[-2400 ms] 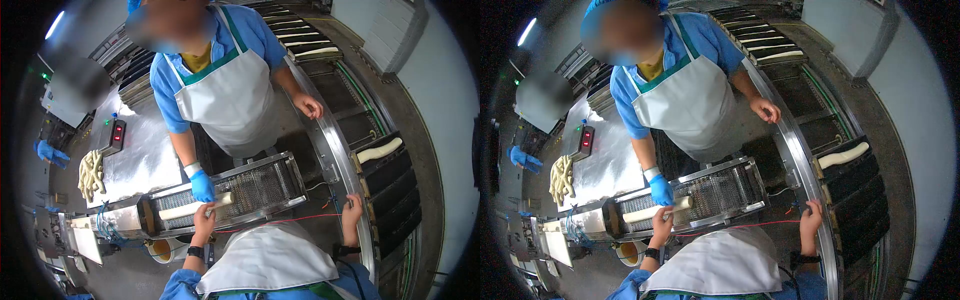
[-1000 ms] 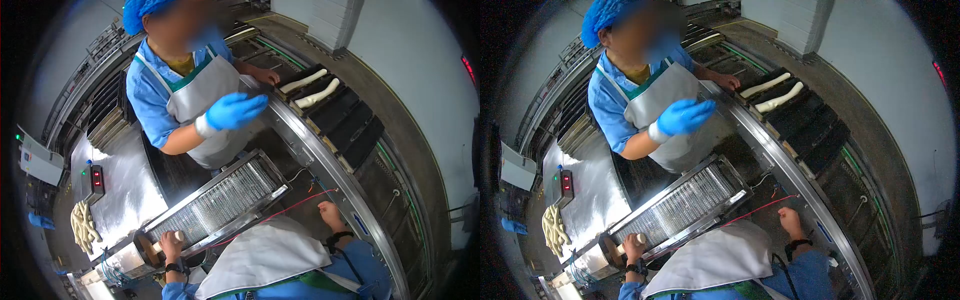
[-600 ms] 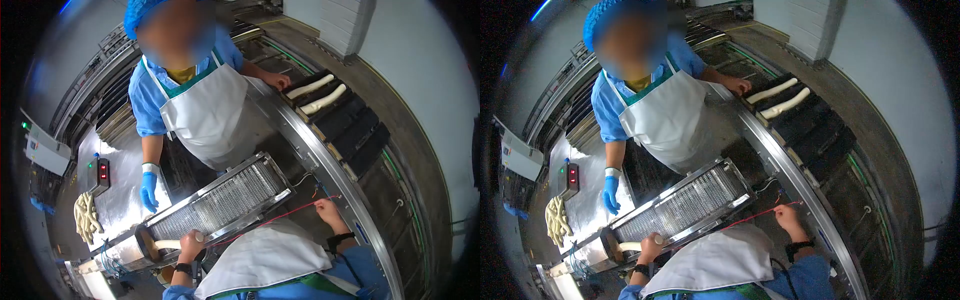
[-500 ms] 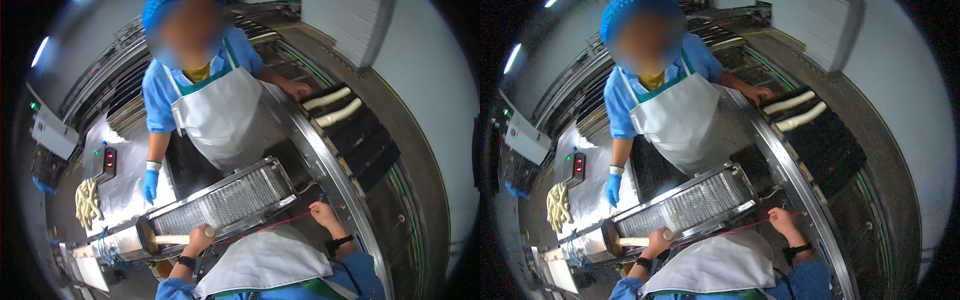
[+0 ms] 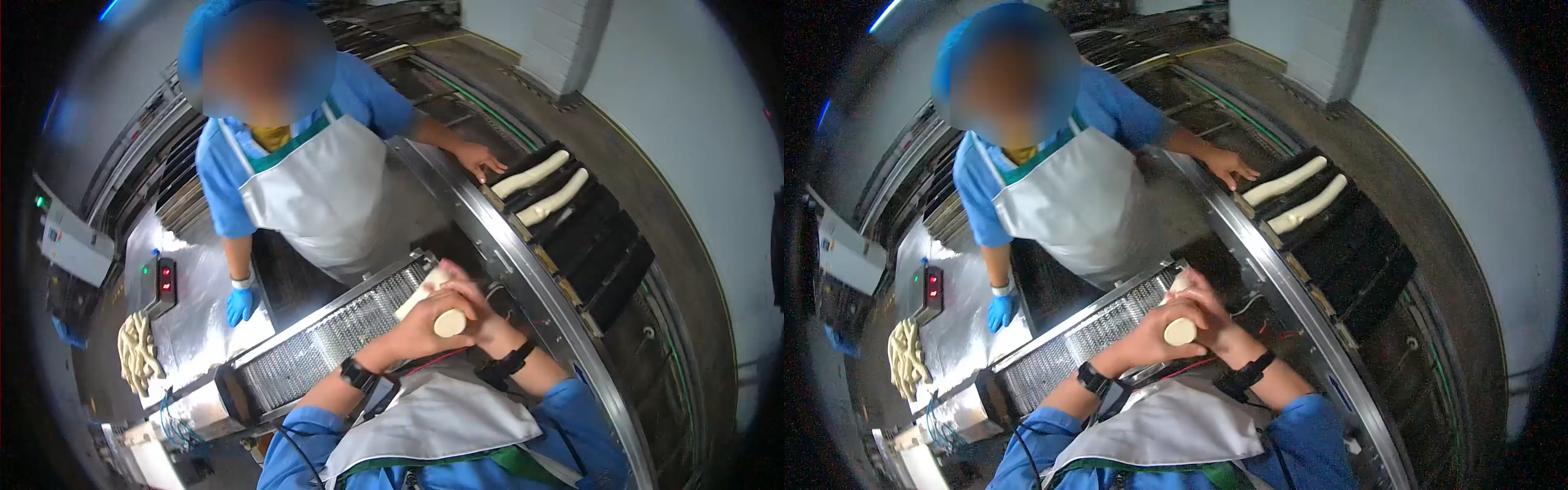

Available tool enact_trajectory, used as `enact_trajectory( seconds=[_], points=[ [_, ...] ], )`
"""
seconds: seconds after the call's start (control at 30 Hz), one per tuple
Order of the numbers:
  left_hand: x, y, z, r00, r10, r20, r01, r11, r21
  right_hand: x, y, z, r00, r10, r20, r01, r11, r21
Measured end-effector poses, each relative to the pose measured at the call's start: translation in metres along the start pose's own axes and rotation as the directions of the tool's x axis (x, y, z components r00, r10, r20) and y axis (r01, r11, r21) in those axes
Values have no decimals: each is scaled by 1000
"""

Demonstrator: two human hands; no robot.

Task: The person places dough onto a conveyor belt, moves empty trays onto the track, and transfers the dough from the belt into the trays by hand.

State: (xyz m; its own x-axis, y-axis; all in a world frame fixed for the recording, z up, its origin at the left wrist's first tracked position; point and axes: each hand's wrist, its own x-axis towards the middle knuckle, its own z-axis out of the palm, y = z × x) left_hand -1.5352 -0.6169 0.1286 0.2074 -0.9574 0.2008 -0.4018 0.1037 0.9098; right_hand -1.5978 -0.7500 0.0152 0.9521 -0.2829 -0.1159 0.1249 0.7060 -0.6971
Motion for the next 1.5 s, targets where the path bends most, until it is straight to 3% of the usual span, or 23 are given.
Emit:
enact_trajectory(
  seconds=[0.03, 0.1, 0.13, 0.2, 0.3, 0.4, 0.5, 0.63, 0.67, 0.77, 0.83, 0.9, 0.93, 0.97, 1.03, 1.1, 1.17, 1.43, 1.5],
  points=[
    [-2, -5, -3, 993, 113, 16, -114, 991, 68, -2, -32, 15, 983, 42, -181, -20, 992, 123],
    [-27, -15, -7, 983, -158, -93, 145, 980, -137, -13, -78, 1, 978, -156, -135, 166, 984, 68],
    [-39, -17, -10, 945, -306, -119, 265, 925, -273, -26, -111, 2, 966, -231, -112, 225, 972, -62],
    [-75, -45, -16, 875, -435, -210, 324, 851, -414, -46, -160, 3, 894, -443, -69, 423, 884, -200],
    [-124, -73, -19, 737, -603, -306, 437, 770, -464, -52, -197, -15, 774, -628, -79, 538, 719, -441],
    [-162, -86, -7, 592, -725, -353, 481, 669, -567, -43, -201, -53, 602, -704, -376, 591, 710, -384],
    [-195, -92, 3, 493, -745, -449, 475, 663, -579, -21, -182, -123, 509, -448, -735, 549, 827, -125],
    [-223, -97, 9, 366, -780, -509, 440, 626, -643, -7, -129, -253, 593, 1, -805, 417, 855, 309],
    [-224, -91, 11, 333, -794, -509, 436, 608, -663, -10, -124, -240, 543, -164, -823, 463, 877, 131],
    [-238, -93, 12, 306, -805, -508, 413, 593, -691, -2, -144, -232, 425, -116, -898, 444, 891, 95],
    [-240, -90, 13, 296, -800, -522, 385, 600, -702, 7, -149, -241, 338, -102, -936, 325, 946, 15],
    [-236, -85, 14, 249, -817, -520, 417, 575, -704, 14, -152, -261, 365, -224, -904, -128, 949, -287],
    [-236, -81, 14, 217, -824, -523, 427, 562, -708, 14, -147, -280, 424, -326, -845, -305, 827, -472],
    [-237, -80, 14, 219, -825, -521, 414, 562, -716, 14, -138, -288, 505, -407, -761, -445, 632, -634],
    [-241, -80, 18, 216, -828, -517, 382, 559, -736, 3, -142, -243, 620, -461, -635, -586, 266, -766],
    [-249, -81, 22, 230, -819, -526, 377, 574, -727, -1, -115, -239, 616, -607, -502, -680, -88, -728],
    [-250, -80, 26, 218, -814, -539, 363, 580, -729, -15, -114, -179, 664, -535, -522, -704, -211, -678],
    [-259, -75, 27, 113, -831, -544, 351, 546, -761, -49, -85, -138, 810, -480, -337, -553, -434, -711],
    [-260, -72, 25, 94, -828, -553, 332, 550, -766, -57, -70, -140, 851, -451, -267, -451, -371, -812]
  ],
)
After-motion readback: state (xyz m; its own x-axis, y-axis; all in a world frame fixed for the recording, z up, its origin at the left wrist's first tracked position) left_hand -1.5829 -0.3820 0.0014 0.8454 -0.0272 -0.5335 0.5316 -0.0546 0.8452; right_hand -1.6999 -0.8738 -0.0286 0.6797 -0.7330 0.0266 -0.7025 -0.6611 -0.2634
